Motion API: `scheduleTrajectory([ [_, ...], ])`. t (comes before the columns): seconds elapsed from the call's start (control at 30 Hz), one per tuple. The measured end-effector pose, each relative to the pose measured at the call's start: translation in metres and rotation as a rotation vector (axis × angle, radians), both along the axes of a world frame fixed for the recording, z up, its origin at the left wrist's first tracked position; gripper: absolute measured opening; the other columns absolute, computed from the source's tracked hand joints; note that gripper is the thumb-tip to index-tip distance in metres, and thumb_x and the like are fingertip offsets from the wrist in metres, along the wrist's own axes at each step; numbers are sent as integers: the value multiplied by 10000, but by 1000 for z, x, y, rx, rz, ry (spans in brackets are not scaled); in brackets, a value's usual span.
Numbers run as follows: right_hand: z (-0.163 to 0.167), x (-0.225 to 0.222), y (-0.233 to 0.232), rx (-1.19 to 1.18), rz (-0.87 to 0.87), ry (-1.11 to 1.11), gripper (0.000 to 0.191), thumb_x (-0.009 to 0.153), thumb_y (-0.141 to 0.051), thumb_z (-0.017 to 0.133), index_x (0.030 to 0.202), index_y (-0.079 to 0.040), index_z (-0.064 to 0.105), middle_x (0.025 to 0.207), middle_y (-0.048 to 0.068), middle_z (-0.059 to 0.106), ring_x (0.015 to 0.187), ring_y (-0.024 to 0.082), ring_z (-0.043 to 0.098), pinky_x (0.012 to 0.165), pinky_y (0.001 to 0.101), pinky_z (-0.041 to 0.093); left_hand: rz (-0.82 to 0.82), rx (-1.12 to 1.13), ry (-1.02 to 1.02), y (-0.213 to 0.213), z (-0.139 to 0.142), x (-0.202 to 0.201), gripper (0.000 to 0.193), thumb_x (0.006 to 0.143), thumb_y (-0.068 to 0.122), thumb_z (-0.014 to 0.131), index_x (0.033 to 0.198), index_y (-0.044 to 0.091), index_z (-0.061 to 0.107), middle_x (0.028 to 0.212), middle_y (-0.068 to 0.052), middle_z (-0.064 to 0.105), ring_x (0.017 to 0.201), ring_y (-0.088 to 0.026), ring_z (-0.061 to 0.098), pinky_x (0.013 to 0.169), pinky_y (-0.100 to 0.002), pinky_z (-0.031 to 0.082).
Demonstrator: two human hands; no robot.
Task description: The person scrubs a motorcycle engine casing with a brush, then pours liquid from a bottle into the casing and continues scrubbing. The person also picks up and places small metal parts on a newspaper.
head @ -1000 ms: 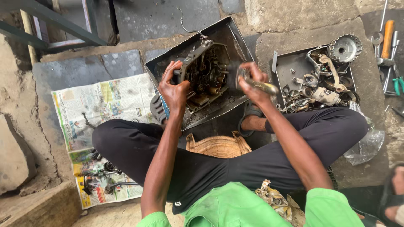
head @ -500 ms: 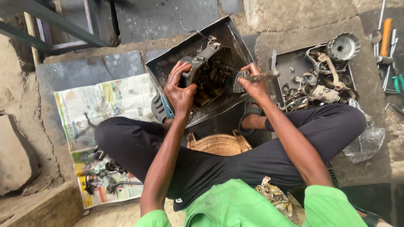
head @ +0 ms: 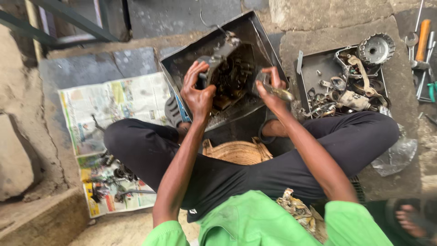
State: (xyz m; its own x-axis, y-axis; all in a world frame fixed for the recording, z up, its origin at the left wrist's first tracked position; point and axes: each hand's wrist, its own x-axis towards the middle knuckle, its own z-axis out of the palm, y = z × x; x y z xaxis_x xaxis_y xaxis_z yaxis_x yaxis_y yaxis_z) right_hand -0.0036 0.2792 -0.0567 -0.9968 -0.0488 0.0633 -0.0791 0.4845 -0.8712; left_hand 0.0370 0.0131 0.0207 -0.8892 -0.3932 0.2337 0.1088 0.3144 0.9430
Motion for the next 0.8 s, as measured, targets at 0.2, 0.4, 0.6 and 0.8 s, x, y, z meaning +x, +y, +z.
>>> scheduleTrajectory([
  [0.2,22,-10,21,-1,94,-43,337,889,-146,738,1192,-102,597,854,23,618,670,103,588,528,284,454,-22,-13,29,-2,0,0,552,628,69,624,1164,58,756,1320,-113,719,1415,-317,555,1249,-508,386],
  [0.4,35,-2,7,81,156,81,320,902,-126,671,1204,-61,586,732,32,631,596,120,611,507,304,456,19,23,-21,-4,-1,1,554,618,68,613,1153,53,756,1316,-112,717,1412,-315,556,1242,-500,396],
  [0.6,47,-11,-14,19,99,191,283,922,-137,680,1190,-80,610,854,51,701,639,117,689,522,266,544,50,30,-45,-3,-2,-4,544,612,72,615,1137,52,759,1309,-122,718,1400,-318,557,1236,-502,400],
  [0.8,62,-10,-35,117,239,160,374,858,-124,707,1221,-84,628,843,135,665,726,223,656,661,375,527,-22,-26,41,-2,12,-3,507,648,80,624,1139,51,750,1297,-126,723,1402,-313,571,1226,-485,426],
])
